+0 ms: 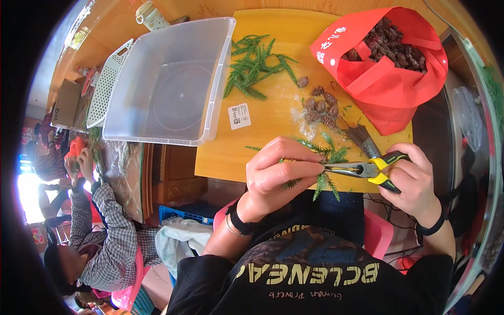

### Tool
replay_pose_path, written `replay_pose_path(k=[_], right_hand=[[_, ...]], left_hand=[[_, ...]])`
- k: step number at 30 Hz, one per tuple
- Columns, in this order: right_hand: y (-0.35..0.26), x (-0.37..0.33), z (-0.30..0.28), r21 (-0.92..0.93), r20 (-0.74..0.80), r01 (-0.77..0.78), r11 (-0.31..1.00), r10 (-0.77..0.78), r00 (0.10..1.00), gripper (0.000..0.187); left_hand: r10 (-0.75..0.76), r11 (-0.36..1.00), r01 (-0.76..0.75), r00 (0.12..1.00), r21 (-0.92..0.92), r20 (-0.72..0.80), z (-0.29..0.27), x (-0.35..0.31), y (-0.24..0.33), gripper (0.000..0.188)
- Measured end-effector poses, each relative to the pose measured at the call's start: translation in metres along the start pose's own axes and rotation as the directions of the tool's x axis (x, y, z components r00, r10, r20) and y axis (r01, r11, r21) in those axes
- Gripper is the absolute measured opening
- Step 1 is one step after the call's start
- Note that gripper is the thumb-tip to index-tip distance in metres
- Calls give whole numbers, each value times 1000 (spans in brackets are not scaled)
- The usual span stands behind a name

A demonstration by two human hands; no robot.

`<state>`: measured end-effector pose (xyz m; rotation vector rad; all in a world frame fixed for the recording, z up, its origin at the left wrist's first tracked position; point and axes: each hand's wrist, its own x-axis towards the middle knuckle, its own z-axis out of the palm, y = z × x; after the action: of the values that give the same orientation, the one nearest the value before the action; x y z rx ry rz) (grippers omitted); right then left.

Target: Trim small green plant branches and sort them while working at a production table.

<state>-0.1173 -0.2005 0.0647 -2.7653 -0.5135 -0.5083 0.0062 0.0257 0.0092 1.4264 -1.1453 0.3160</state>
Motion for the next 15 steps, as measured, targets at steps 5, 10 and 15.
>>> replay_pose_path(k=[5,10,15], right_hand=[[-4,-5,0,60,47,-76,995,74,996,19],[-8,-4,-3,183,108,-173,968,155,982,18],[-6,2,-14,181,353,-362,914,283,892,14]], left_hand=[[-351,929,359,932,-89,92,2,0,1,30],[-539,781,572,820,-250,193,6,-10,-6,29],[-623,713,690,705,-125,338,9,-11,-10,26]])
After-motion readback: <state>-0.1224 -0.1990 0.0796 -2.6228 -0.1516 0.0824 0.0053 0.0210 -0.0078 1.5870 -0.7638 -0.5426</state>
